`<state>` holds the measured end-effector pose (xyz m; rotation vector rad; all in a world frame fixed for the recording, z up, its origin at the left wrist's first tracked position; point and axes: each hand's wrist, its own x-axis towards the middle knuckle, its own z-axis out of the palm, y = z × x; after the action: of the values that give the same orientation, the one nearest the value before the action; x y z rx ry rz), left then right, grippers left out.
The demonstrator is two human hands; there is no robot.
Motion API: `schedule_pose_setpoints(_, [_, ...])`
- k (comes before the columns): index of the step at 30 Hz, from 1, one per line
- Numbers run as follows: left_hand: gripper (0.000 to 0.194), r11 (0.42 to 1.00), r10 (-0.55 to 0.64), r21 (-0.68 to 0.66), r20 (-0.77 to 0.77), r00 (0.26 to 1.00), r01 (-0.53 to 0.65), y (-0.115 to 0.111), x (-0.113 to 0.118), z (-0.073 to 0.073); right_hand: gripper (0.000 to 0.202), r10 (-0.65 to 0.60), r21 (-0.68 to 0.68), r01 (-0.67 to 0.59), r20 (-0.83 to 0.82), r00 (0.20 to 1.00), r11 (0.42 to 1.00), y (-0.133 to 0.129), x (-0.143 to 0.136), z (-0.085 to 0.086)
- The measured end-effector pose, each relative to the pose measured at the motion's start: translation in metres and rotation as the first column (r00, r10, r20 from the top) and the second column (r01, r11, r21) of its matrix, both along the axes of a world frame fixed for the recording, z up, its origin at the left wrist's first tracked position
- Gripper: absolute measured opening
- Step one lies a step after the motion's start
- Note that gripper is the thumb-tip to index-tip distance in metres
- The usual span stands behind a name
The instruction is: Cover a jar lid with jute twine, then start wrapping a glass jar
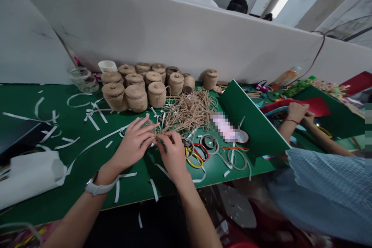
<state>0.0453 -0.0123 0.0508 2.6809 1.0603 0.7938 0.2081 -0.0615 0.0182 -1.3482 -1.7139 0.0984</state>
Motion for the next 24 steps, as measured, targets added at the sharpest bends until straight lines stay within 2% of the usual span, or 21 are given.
schedule_pose_setpoints(4, [0.030, 1.000, -0.017, -0.005, -0.011, 1.000, 0.017, 0.001, -0.001, 0.001, 0.012, 0.096, 0.029, -0.096, -0.001, 0.995, 0.995, 0.007, 0.008, 0.003])
schedule_pose_setpoints(8, [0.030, 1.000, -0.021, -0.023, -0.009, 1.000, 0.021, 0.000, -0.001, 0.003, 0.012, 0.198, -0.048, -0.212, -0.201, 0.959, 0.976, 0.009, 0.012, 0.008])
schedule_pose_setpoints(11, [0.030, 1.000, -0.017, -0.026, 0.006, 1.000, 0.017, -0.001, 0.000, 0.004, 0.013, 0.084, -0.086, -0.132, -0.424, 0.902, 0.987, 0.010, 0.008, 0.008])
schedule_pose_setpoints(13, [0.030, 1.000, -0.011, -0.021, 0.009, 1.000, 0.011, -0.001, 0.001, 0.004, 0.017, -0.017, -0.135, -0.077, -0.585, 0.811, 0.988, 0.010, 0.005, 0.006])
schedule_pose_setpoints(15, [0.030, 1.000, -0.007, -0.013, 0.006, 1.000, 0.007, 0.000, 0.001, 0.004, 0.021, -0.066, -0.194, -0.099, -0.699, 0.712, 0.976, 0.008, 0.004, 0.003])
schedule_pose_setpoints(18, [0.030, 1.000, -0.004, -0.007, 0.005, 1.000, 0.004, 0.000, 0.001, 0.004, 0.027, -0.112, -0.255, -0.126, -0.745, 0.658, 0.959, 0.002, 0.003, -0.003])
schedule_pose_setpoints(24, [0.029, 1.000, 0.006, -0.011, 0.018, 1.000, -0.006, -0.002, 0.003, 0.004, 0.030, -0.283, -0.297, 0.086, -0.722, 0.632, 0.951, -0.008, -0.005, -0.011])
